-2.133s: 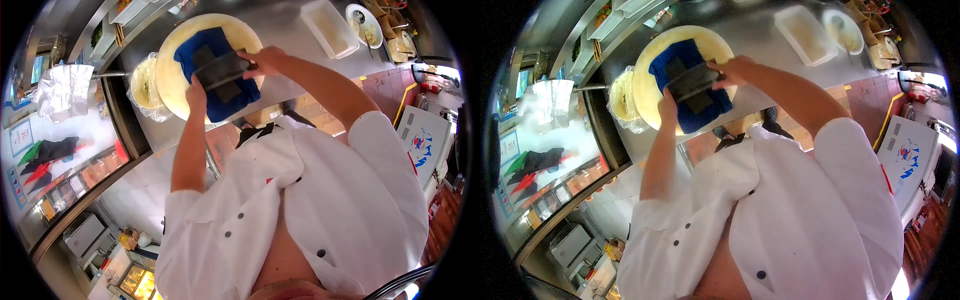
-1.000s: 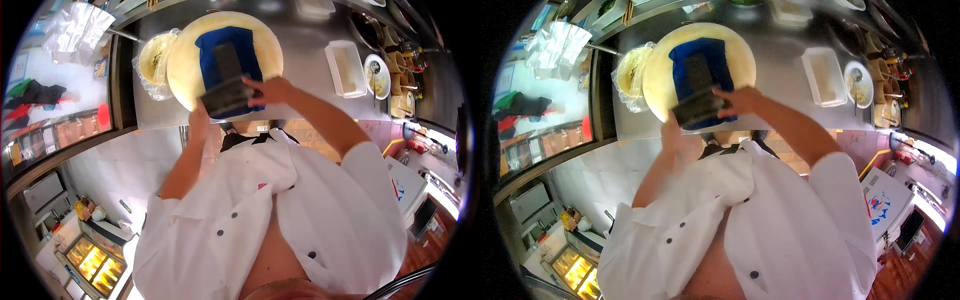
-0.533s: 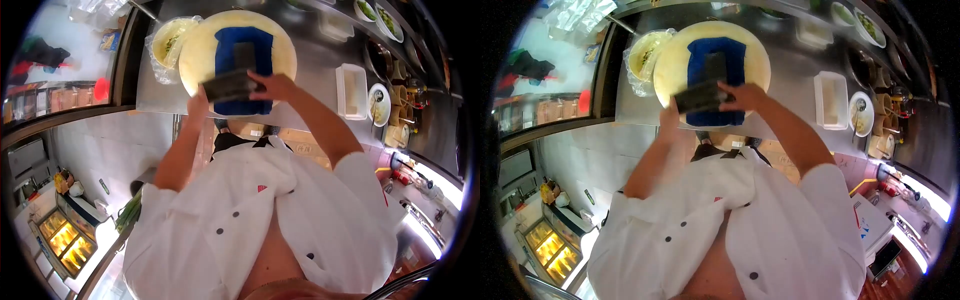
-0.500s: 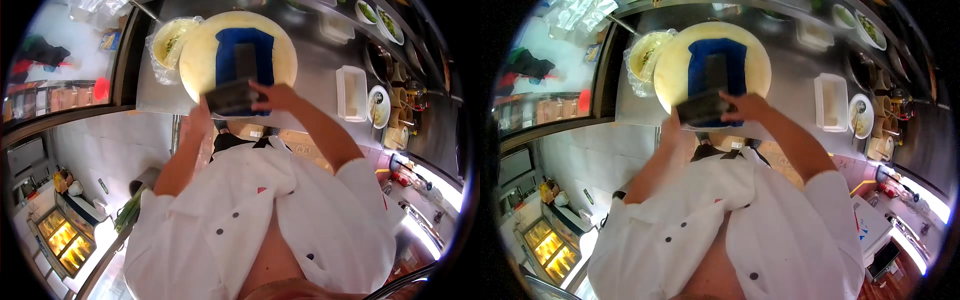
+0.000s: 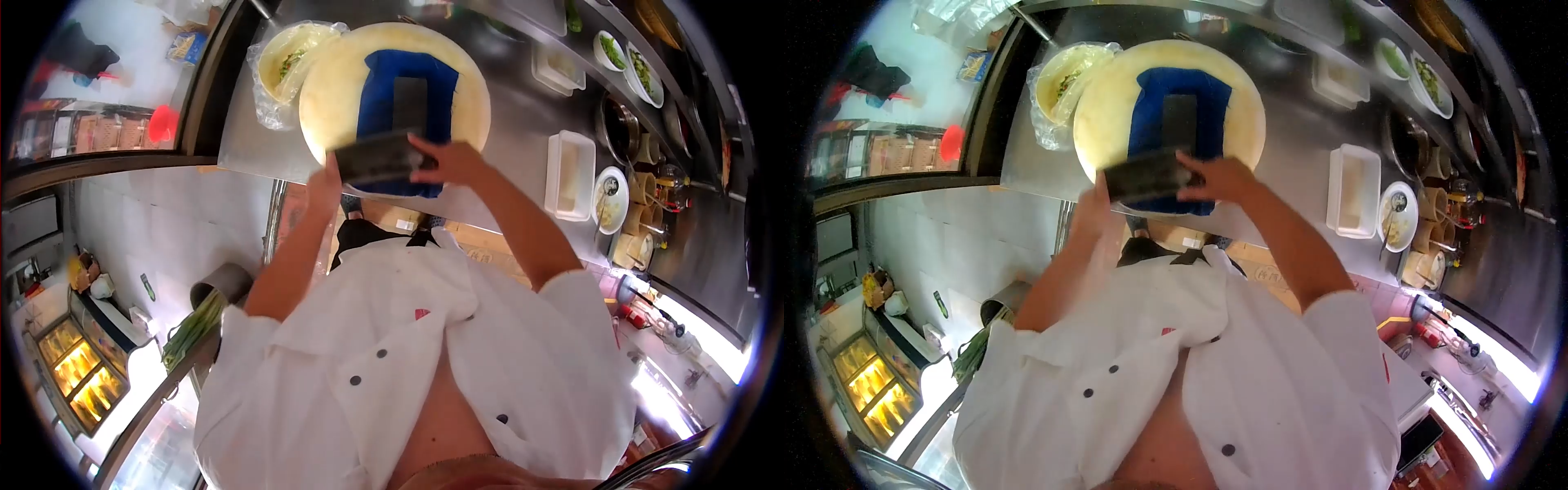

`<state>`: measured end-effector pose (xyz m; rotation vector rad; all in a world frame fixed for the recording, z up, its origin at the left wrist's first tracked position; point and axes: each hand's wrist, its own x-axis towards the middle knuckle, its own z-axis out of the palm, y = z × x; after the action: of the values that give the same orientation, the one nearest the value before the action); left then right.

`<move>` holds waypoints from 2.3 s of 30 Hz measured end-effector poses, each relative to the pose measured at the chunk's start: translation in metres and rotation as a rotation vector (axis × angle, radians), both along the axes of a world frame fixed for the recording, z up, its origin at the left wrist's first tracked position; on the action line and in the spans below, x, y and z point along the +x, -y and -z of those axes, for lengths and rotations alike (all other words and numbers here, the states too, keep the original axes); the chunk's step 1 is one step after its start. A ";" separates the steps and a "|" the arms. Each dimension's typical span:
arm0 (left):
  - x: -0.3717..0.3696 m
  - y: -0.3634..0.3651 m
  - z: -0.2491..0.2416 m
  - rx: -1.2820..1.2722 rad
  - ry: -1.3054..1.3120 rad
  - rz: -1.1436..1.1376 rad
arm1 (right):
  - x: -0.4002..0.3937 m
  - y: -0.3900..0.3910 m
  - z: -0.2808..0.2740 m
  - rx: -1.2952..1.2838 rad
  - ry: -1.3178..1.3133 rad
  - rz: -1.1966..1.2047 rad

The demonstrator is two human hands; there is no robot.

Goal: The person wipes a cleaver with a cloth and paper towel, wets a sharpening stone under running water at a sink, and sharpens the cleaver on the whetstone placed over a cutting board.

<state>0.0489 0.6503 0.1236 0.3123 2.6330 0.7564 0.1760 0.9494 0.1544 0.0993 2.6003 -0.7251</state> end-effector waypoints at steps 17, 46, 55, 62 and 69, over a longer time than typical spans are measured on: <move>0.023 0.025 0.030 0.029 0.002 0.052 | 0.014 0.016 -0.019 0.075 0.137 -0.033; 0.004 -0.001 -0.033 -0.014 0.048 0.044 | 0.010 0.020 -0.017 0.076 0.113 0.046; -0.109 -0.043 0.049 -0.022 0.032 -0.032 | -0.070 -0.029 -0.010 0.064 -0.066 0.072; -0.004 0.025 0.052 -0.007 -0.046 0.213 | 0.033 0.028 -0.014 0.033 0.138 0.087; -0.103 -0.051 0.053 -0.039 -0.007 0.006 | -0.051 -0.027 -0.011 0.077 -0.007 0.111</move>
<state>-0.0539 0.7018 0.0704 0.3126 2.6488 0.7017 0.1249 0.9768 0.1652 0.2672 2.6462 -0.6647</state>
